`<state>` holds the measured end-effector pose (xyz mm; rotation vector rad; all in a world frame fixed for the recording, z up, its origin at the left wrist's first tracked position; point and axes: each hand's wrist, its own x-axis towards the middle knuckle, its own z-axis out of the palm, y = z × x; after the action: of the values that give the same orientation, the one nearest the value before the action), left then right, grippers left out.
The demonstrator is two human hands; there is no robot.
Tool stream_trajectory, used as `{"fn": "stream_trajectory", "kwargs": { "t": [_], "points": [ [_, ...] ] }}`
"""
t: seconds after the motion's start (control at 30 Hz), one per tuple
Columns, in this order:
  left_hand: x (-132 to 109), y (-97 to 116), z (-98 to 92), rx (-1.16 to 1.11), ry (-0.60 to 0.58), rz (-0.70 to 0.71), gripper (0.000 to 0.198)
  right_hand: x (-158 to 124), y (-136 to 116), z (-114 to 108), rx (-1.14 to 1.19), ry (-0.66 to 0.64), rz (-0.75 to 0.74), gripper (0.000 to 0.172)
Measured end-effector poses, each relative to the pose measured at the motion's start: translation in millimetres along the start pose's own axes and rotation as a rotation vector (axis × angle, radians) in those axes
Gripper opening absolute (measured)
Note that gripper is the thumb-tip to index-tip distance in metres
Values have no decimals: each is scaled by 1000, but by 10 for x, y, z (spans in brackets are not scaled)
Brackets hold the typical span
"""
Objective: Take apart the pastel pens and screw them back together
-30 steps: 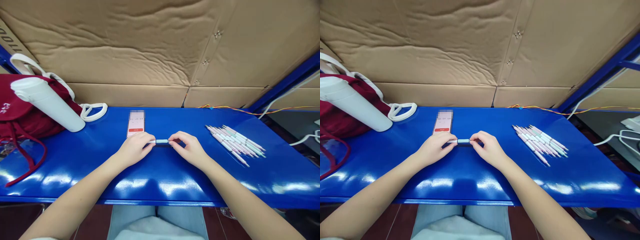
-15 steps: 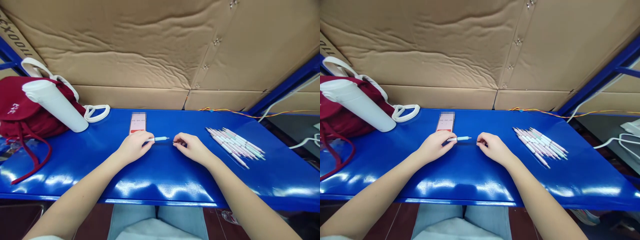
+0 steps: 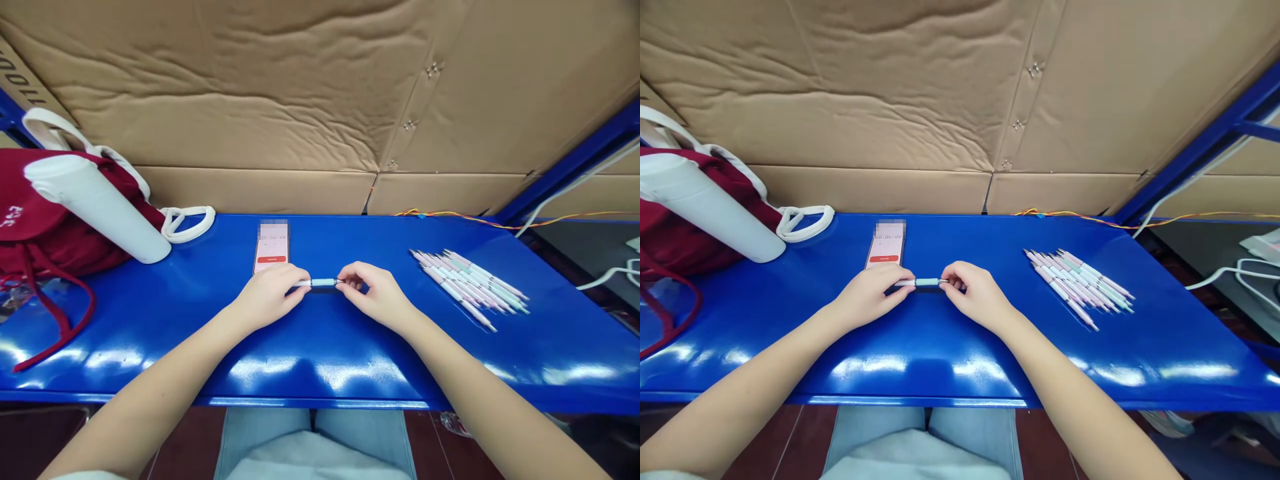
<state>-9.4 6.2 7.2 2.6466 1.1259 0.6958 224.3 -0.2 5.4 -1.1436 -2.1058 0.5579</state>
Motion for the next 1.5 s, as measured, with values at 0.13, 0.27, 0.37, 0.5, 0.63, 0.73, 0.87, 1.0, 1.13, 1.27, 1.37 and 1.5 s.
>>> {"fn": "stream_trajectory", "kwargs": {
  "t": [0.13, 0.27, 0.37, 0.5, 0.63, 0.73, 0.87, 1.0, 1.13, 1.27, 1.37, 1.5],
  "points": [
    [0, 5, -1, -7, -5, 1, 16, 1, -14, 11, 15, -7, -3, 3],
    [-11, -9, 20, 2, 4, 10, 19, 2, -18, 14, 30, -9, -5, 3],
    [-25, -30, 49, 36, 18, 50, 28, 1, -23, 11, 30, -13, -9, 4],
    [-33, -48, 68, 55, 15, 94, 31, 5, -25, 3, -23, -33, 10, 8],
    [-27, -46, 58, 47, 8, 104, 30, 0, 16, -10, -70, -98, -16, 19],
    [-23, -36, 49, 31, 4, 87, 30, -18, 43, -28, -41, -134, -16, 21],
    [-25, -21, 46, 10, 21, 76, 28, -22, 18, -44, -66, -103, -43, 9],
    [-26, -11, 51, 8, 5, 70, 28, -3, -2, -34, -114, -140, -53, 18],
    [-18, -2, 53, 2, 5, 70, 28, -16, 22, -31, -75, -125, -43, 18],
    [-14, -3, 55, -12, 12, 74, 28, -20, 32, -35, -96, -139, -77, 7],
    [-14, -7, 56, -11, 4, 64, 27, -8, 40, -31, -129, -165, -91, 16],
    [-11, -7, 55, -8, 1, 61, 27, -5, 48, -35, -123, -122, -97, 13]
  ]
}}
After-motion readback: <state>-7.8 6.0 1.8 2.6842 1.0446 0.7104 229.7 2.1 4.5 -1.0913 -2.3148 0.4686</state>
